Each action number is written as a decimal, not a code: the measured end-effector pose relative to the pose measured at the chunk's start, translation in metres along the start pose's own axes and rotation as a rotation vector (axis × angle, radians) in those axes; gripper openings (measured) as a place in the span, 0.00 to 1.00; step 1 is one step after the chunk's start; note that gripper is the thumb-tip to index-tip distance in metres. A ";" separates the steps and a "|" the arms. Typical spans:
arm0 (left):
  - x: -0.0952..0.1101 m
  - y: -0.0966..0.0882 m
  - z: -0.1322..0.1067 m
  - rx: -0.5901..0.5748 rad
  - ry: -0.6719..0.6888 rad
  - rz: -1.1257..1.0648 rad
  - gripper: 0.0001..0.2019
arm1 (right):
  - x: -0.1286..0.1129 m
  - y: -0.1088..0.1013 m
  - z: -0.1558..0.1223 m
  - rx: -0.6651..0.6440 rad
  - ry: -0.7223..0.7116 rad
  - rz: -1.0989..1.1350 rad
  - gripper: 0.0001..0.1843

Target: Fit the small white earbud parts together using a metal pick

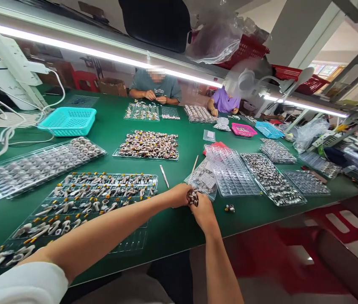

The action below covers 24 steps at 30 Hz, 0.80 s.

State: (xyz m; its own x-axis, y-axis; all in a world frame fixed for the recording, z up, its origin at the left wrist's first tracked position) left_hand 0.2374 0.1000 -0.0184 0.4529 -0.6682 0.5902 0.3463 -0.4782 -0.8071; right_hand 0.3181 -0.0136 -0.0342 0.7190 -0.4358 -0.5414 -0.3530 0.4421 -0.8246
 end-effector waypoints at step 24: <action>-0.011 -0.012 -0.028 0.128 -0.047 -0.101 0.23 | 0.125 -0.103 -0.067 0.534 0.280 0.063 0.22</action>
State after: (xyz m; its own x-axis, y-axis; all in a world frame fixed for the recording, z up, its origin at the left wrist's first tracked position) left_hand 0.2054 0.0967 -0.0157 0.4475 -0.5919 0.6704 0.4920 -0.4631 -0.7372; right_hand 0.4041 -0.1662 -0.0275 0.4963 -0.5535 -0.6689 0.0119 0.7747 -0.6322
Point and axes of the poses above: each hand's wrist, its own z-axis towards the middle knuckle, its own y-axis out of the palm, x = y × z, the point moved 3 cm from there along z, towards the middle knuckle, and after that the axes turned 13 degrees about x, right-handed, at the moved point
